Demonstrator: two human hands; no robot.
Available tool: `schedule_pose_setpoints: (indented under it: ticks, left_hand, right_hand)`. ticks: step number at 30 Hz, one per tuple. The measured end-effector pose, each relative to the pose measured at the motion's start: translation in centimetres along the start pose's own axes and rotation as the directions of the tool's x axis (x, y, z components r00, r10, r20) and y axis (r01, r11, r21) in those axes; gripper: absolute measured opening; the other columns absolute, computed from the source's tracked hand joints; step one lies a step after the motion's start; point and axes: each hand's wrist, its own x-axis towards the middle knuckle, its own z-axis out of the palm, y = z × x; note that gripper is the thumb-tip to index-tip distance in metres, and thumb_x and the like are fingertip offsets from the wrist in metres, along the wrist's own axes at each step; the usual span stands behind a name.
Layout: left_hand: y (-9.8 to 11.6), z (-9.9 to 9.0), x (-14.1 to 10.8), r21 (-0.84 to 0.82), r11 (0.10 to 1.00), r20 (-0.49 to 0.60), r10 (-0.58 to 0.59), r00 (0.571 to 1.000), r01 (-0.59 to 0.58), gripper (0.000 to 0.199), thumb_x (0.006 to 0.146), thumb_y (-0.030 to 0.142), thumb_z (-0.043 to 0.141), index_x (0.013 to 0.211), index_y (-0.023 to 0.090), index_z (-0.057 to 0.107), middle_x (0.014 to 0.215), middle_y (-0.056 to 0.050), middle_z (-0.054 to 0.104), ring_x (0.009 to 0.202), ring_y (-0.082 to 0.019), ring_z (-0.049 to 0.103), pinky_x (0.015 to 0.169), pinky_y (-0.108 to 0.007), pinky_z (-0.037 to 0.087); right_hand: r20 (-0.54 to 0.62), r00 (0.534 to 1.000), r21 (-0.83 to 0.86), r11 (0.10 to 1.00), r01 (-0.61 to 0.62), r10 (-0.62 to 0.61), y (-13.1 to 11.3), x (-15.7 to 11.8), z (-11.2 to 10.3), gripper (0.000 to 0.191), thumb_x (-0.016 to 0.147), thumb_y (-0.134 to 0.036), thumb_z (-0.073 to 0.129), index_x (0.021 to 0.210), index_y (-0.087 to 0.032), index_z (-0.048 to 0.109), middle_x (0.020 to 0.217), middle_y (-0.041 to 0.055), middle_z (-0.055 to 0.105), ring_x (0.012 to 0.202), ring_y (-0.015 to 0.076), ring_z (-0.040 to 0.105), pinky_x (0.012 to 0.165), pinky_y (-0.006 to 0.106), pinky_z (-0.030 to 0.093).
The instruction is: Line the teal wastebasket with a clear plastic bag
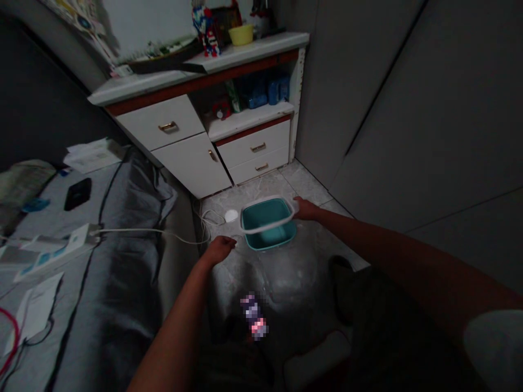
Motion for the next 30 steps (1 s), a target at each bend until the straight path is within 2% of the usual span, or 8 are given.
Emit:
schedule_pose_setpoints:
  ticks: [2,5,8,11,14,17,21,30]
  left_hand:
    - [0.8,0.2,0.0,0.004,1.0,0.0,0.018,1.0,-0.018,0.034,0.083,0.045,0.059,0.075,0.017,0.075,0.078,-0.009,0.077,0.076,-0.023,0.069,0.073,-0.032,0.052]
    - [1.8,0.6,-0.2,0.009,0.999,-0.019,0.049,0.999,-0.048,0.031,0.082,0.046,0.06,0.074,0.019,0.074,0.075,-0.006,0.074,0.076,-0.022,0.068,0.073,-0.032,0.052]
    - [2.2,0.7,-0.5,0.027,0.998,-0.016,0.056,0.998,-0.055,0.031,0.083,0.047,0.061,0.075,0.019,0.074,0.071,-0.005,0.072,0.075,-0.022,0.068,0.073,-0.032,0.052]
    - [2.0,0.4,-0.7,0.035,0.999,-0.02,0.04,0.999,-0.04,0.031,0.084,0.046,0.061,0.074,0.019,0.073,0.068,-0.004,0.07,0.074,-0.023,0.068,0.072,-0.032,0.052]
    - [1.7,0.1,-0.8,0.027,0.999,-0.03,0.026,0.999,-0.025,0.032,0.084,0.047,0.061,0.073,0.019,0.072,0.064,-0.003,0.067,0.073,-0.023,0.067,0.071,-0.032,0.051]
    - [1.3,-0.1,-0.7,0.016,0.999,-0.028,0.035,0.999,-0.034,0.033,0.084,0.047,0.06,0.071,0.019,0.071,0.063,-0.003,0.065,0.072,-0.022,0.066,0.07,-0.032,0.05]
    - [0.9,0.0,-0.4,0.006,0.999,-0.025,0.051,0.998,-0.051,0.035,0.085,0.048,0.059,0.073,0.018,0.072,0.064,-0.003,0.065,0.069,-0.021,0.063,0.069,-0.032,0.049]
    - [0.9,0.5,0.1,0.021,0.996,-0.038,0.091,0.995,-0.09,0.04,0.087,0.052,0.057,0.073,0.017,0.072,0.065,-0.003,0.065,0.068,-0.02,0.061,0.069,-0.031,0.048]
  right_hand:
    - [-0.167,0.983,-0.027,0.997,0.078,-0.081,-1.2,-0.7,-0.1,0.085,0.086,-0.058,0.079,0.159,-0.024,0.05,0.147,0.0198,0.061,0.124,0.0329,0.068,0.097,0.038,0.055]
    - [-0.192,0.969,-0.041,0.988,0.151,-0.156,-2.3,-1.2,0.3,0.078,0.095,-0.056,0.069,0.164,-0.031,0.043,0.15,0.0155,0.057,0.123,0.0299,0.068,0.098,0.036,0.053]
    - [-0.181,0.955,-0.001,0.971,0.238,-0.235,-2.4,-0.5,0.7,0.06,0.099,-0.046,0.068,0.155,-0.027,0.056,0.148,0.0134,0.059,0.121,0.0244,0.067,0.101,0.031,0.049]
    - [-0.225,0.936,0.056,0.955,0.291,-0.272,-2.3,1.4,0.0,0.033,0.101,-0.037,0.066,0.127,-0.019,0.074,0.133,0.0124,0.07,0.118,0.0219,0.067,0.102,0.029,0.048]
    - [-0.319,0.924,0.142,0.954,0.265,-0.209,-2.9,4.1,-1.9,0.031,0.098,-0.035,0.068,0.123,-0.018,0.075,0.12,0.0089,0.077,0.108,0.0201,0.068,0.093,0.026,0.049]
    - [-0.36,0.928,0.188,0.967,0.173,-0.096,-4.2,7.1,-4.5,0.034,0.093,-0.046,0.072,0.113,-0.018,0.077,0.105,0.0055,0.078,0.092,0.0187,0.068,0.078,0.025,0.047]
    - [-0.412,0.911,0.2,0.972,0.123,-0.031,-5.9,10.3,-7.0,0.039,0.091,-0.057,0.073,0.098,-0.019,0.078,0.104,0.0065,0.077,0.089,0.0182,0.065,0.073,0.025,0.043]
    - [-0.45,0.893,0.244,0.96,0.14,-0.016,-6.3,13.0,-6.8,0.031,0.088,-0.048,0.079,0.1,-0.02,0.075,0.097,0.0049,0.075,0.085,0.0186,0.066,0.075,0.026,0.047]
